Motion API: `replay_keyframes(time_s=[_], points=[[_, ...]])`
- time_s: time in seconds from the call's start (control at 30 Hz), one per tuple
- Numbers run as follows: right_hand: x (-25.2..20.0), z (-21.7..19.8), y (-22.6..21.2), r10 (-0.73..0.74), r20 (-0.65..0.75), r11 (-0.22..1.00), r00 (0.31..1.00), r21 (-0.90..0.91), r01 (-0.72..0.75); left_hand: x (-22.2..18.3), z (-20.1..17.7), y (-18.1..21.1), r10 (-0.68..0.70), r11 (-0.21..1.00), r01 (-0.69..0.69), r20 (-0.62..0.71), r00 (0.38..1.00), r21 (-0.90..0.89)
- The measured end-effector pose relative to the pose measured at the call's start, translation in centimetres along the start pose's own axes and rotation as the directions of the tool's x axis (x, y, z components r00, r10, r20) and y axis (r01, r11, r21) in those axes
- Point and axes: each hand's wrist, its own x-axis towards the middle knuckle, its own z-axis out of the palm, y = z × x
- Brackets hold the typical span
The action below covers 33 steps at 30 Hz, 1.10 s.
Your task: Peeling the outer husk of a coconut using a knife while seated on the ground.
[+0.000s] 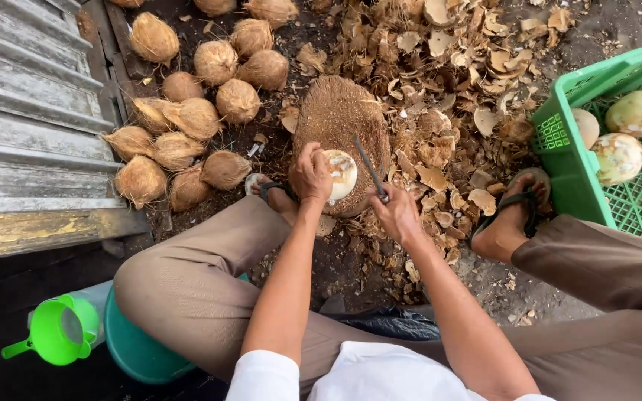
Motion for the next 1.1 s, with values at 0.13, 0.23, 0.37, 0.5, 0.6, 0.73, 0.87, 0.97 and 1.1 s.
replay_keyframes(time_s=[0.13,0.23,0.37,0.5,0.6,0.73,0.87,0.97,1.1], points=[[0.7,1.5,2.3,-0.127,0.07,0.989,0.989,-0.072,0.132,0.3,0.9,0.2,-0.06,0.997,0.06,0.002,0.998,-0.055],[1.5,1.9,4.3,-0.134,0.054,0.969,0.99,-0.201,0.142,0.3,1.2,0.1,-0.076,0.997,0.077,0.017,0.997,-0.028],[0.2,-0.1,2.3,-0.042,0.013,0.998,0.999,-0.056,0.042,0.3,0.9,0.7,-0.105,0.994,0.105,0.027,0.994,-0.015],[-0.8,-0.9,-2.7,-0.191,0.04,0.981,0.981,-0.014,0.192,0.4,1.6,1.2,-0.18,0.976,0.179,0.005,0.984,-0.123],[2.1,1.3,2.8,-0.122,0.086,0.933,0.989,-0.33,0.144,-1.1,2.5,3.9,-0.074,0.989,0.071,-0.017,0.997,-0.129],[2.9,-0.3,6.5,-0.166,0.007,0.969,0.986,-0.185,0.164,-1.9,5.9,1.3,-0.037,0.991,0.023,-0.102,0.994,-0.135],[2.0,-1.1,3.9,-0.234,-0.02,0.963,0.972,-0.139,0.229,0.3,6.4,0.2,-0.098,0.982,0.082,-0.091,0.991,-0.171],[1.7,-1.1,4.2,-0.141,0.004,0.965,0.99,-0.222,0.138,0.0,6.4,0.7,-0.144,0.982,0.136,-0.055,0.988,-0.132],[1.9,-2.0,6.5,-0.056,-0.013,0.978,0.998,-0.203,0.053,-0.7,5.5,1.5,-0.151,0.985,0.146,-0.052,0.987,-0.091]])
